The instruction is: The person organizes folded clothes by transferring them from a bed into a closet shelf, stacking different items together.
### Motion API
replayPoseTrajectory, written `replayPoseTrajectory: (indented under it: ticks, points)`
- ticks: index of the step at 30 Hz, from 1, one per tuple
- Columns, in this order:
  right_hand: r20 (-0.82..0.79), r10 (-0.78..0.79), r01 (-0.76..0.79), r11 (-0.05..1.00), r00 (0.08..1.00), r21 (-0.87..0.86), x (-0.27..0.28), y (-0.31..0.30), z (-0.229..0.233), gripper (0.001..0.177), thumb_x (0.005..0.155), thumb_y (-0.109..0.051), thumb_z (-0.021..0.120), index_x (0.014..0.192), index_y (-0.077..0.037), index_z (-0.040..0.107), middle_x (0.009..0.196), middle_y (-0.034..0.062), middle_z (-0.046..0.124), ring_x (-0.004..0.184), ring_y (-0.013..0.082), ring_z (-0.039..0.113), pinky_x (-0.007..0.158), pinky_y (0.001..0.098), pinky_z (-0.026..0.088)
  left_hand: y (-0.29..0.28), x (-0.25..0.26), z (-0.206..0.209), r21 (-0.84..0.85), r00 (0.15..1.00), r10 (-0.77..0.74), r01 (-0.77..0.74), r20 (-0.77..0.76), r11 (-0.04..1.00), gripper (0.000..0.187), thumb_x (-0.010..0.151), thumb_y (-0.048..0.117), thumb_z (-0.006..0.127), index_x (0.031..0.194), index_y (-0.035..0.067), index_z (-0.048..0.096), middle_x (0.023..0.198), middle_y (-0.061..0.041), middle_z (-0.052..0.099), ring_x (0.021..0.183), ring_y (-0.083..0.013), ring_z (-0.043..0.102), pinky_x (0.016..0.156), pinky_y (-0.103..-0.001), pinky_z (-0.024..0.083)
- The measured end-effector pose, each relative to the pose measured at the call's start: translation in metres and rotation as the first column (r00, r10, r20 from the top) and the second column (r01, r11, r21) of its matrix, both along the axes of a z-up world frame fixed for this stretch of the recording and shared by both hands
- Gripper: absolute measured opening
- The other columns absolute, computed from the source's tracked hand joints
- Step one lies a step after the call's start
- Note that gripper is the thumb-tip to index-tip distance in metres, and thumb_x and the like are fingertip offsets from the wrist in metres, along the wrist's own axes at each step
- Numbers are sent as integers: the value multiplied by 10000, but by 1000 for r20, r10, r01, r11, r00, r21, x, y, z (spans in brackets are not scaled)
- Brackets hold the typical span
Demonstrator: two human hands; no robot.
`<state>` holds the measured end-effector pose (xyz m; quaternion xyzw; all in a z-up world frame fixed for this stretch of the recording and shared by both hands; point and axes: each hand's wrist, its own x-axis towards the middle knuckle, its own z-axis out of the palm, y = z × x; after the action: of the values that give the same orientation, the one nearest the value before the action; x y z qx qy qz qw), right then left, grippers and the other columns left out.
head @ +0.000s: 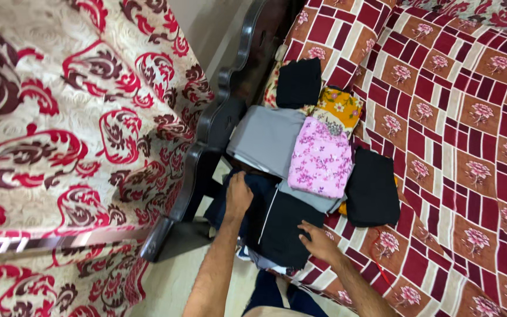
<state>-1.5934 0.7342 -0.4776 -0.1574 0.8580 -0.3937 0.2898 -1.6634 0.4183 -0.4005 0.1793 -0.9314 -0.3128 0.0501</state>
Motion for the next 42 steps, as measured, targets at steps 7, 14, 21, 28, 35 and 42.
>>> replayPoseTrajectory:
  ticks: [7, 14, 21, 28, 35, 42]
  points:
    - [68, -123, 125, 992, 990, -28, -2, -11, 34, 411, 951, -206, 637, 1345, -92, 615, 1563, 133, 473, 1218, 278, 674, 1055, 369, 523, -21, -108, -6, -344, 958, -288, 272, 6, 899, 545, 882, 62, 665, 1382, -54, 482, 1408, -231, 550, 1312, -393, 515, 1099, -456, 426]
    - [97, -195, 196, 981, 976, 4, -9, -11, 70, 386, 971, -169, 631, 1342, -63, 620, 1550, 135, 492, 1137, 241, 738, 1050, 363, 489, -33, -198, -66, -188, 994, 96, -84, 55, 978, 753, 925, 298, 703, 1427, -136, 347, 1385, -363, 464, 1337, -508, 441, 1057, -579, 329]
    - [298, -310, 279, 950, 903, 142, -26, -32, 111, 406, 972, -179, 568, 1371, -103, 584, 1597, 54, 473, 1050, 283, 759, 967, 352, 576, -9, -208, -26, -308, 939, 230, -147, 254, 940, 671, 799, 167, 750, 1378, -40, 482, 1340, -214, 624, 1233, -390, 633, 1039, -485, 529]
    - [-185, -254, 230, 963, 949, -140, -79, -59, 111, 340, 1000, -151, 597, 1303, -2, 637, 1493, 219, 543, 1411, 352, 511, 1174, 402, 396, -8, -203, 25, 124, 948, 87, -130, 305, 984, 459, 684, 185, 787, 1056, -75, 717, 1036, -253, 736, 998, -397, 720, 888, -448, 575]
    - [-250, -436, 341, 875, 865, -345, -157, -96, 129, 545, 1036, -287, 557, 1480, 18, 474, 1561, 237, 457, 1466, 337, 425, 1180, 403, 332, 3, -170, 84, 538, 994, -62, 3, 92, 843, 625, 556, 128, 736, 1161, -19, 694, 1018, -232, 787, 934, -359, 779, 832, -413, 592]
    - [432, -446, 610, 426, 784, -668, -186, -111, 62, 661, 1077, -513, 360, 1551, -62, 448, 1534, 141, 514, 1422, 285, 474, 1203, 391, 344, 85, -90, 203, 207, 981, -192, 180, 40, 962, 660, 725, 398, 813, 1222, 7, 625, 1042, -230, 746, 978, -419, 718, 859, -501, 561]
